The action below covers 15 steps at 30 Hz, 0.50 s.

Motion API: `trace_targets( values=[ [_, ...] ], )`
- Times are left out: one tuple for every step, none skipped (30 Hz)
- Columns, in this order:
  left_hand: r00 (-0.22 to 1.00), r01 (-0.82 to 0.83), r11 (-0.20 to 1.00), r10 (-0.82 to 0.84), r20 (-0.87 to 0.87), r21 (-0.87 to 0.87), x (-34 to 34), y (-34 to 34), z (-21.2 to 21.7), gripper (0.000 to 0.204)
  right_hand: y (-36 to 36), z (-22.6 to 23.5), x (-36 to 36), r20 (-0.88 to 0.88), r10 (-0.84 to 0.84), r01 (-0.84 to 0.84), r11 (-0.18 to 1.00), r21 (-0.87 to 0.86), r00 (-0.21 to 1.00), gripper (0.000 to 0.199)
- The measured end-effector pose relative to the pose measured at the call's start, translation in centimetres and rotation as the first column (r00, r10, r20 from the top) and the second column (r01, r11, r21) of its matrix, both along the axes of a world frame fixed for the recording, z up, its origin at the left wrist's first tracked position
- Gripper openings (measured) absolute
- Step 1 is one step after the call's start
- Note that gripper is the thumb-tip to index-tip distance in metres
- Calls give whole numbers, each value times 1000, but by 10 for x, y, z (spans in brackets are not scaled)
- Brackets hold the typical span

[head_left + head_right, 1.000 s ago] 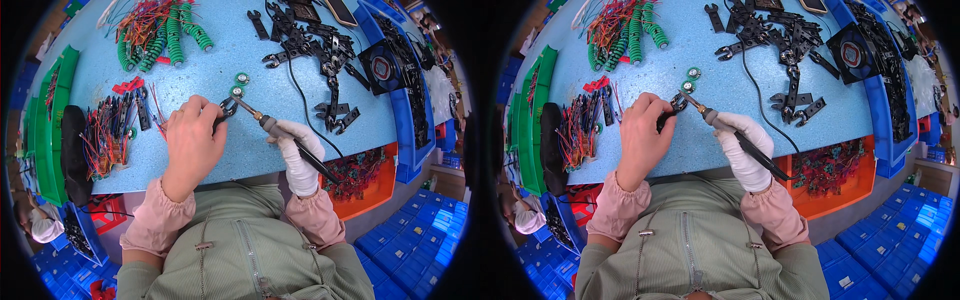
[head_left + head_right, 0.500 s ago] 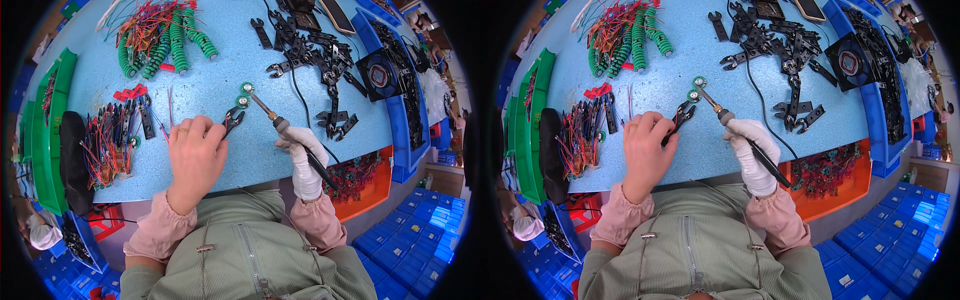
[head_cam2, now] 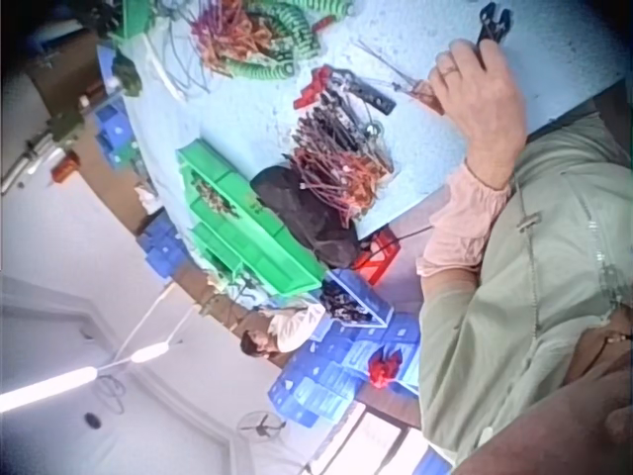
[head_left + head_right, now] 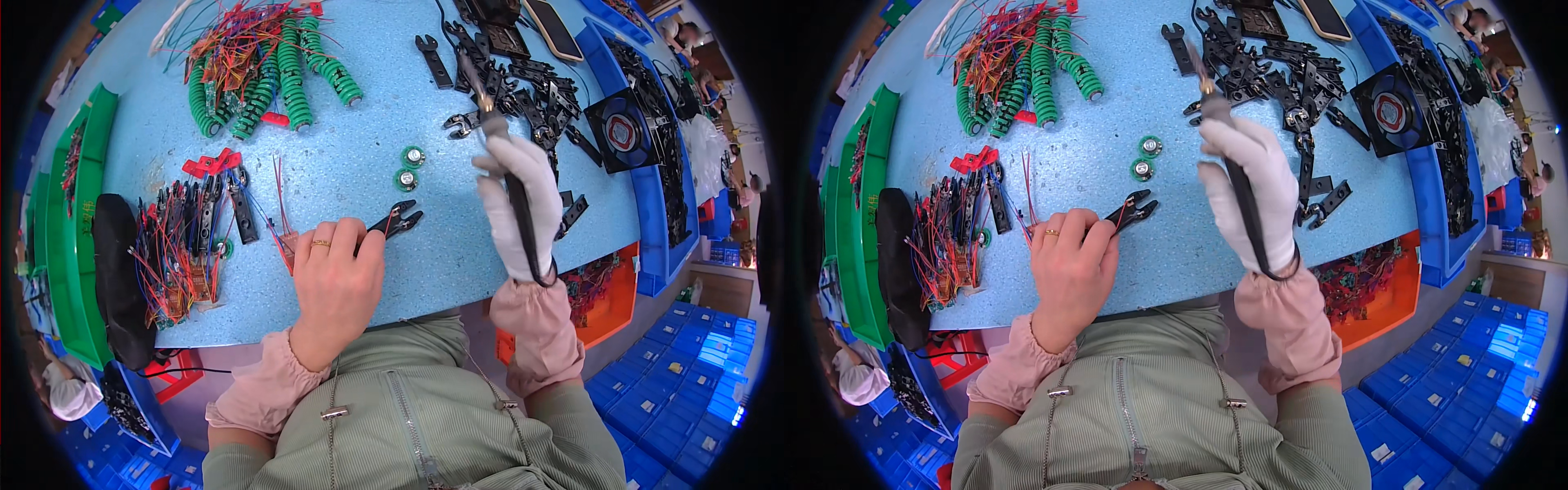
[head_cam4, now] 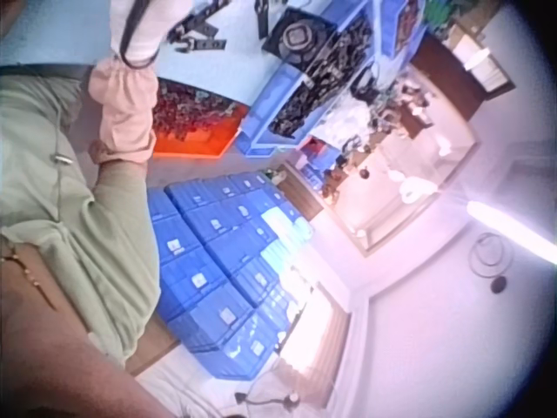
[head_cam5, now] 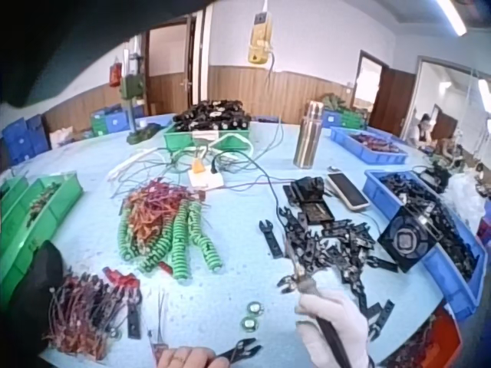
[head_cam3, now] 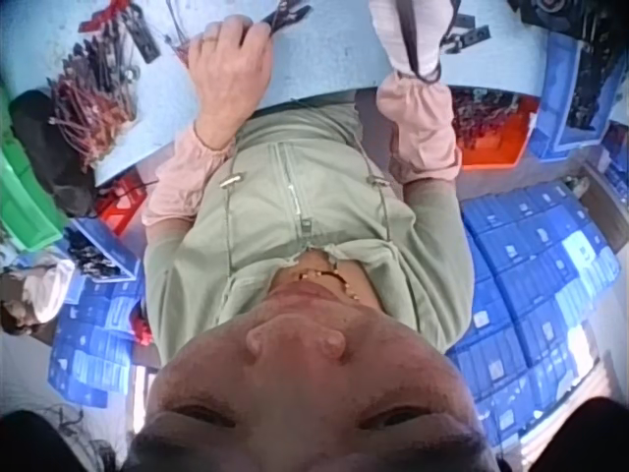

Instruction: The person solders wires to electronic sensor components using a soldering iron and then solders the sensors onto mechanical robotic finger pieces.

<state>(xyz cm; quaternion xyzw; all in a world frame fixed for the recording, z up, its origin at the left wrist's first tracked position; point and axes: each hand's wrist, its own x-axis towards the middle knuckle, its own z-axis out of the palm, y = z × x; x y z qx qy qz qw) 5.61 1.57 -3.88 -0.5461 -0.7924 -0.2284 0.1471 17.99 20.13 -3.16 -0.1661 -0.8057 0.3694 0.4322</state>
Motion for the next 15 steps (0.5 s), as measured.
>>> trace_targets(
  values=[
    [1000,3,1000,-3,2,1,0,0,-1,13,8,5,-6,56,14,-19,996,89,998,48],
    [1000,3,1000,-3,8,-7,0,0,-1,13,16,7,-11,113,24,-44,984,175,993,56],
    [1000,3,1000,-3,12,-15,1,-1,-1,12,22,7,-19,112,23,-42,984,176,993,56],
    [1000,2,1000,-2,15,-23,1,-1,0,12,28,7,-27,180,-16,-35,960,279,983,62],
    [1000,1,1000,0,18,-31,1,-1,0,12,31,7,-32,243,-62,-36,925,379,968,67],
    [1000,-1,1000,2,18,-30,0,-1,0,12,33,5,-34,242,-61,-37,924,380,968,67],
    [1000,6,1000,-6,26,-9,-1,-1,1,12,34,3,-35,265,-62,-45,924,379,962,68],
    [999,14,1000,-14,34,13,-2,0,2,13,36,-1,-36,289,-63,-53,925,377,955,70],
    [999,21,999,-23,41,34,-3,0,4,14,36,-4,-37,312,-65,-61,925,376,948,71],
    [998,29,998,-32,48,56,-4,0,4,16,37,-6,-37,334,-67,-68,925,375,940,72],
    [999,24,998,-27,46,57,-5,-1,4,16,36,-8,-37,332,-62,-72,924,375,941,72],
    [998,5,1000,-6,56,27,-7,-3,3,19,35,-10,-37,314,-23,-86,940,330,949,73],
    [998,-14,1000,15,66,-2,-11,-7,2,22,34,-11,-35,293,15,-102,953,284,956,74],
    [997,-33,999,36,75,-32,-15,-11,2,25,31,-12,-34,270,52,-119,964,237,961,75],
    [995,-52,997,57,82,-63,-19,-16,2,29,29,-12,-32,245,89,-138,972,190,965,75]
  ],
)
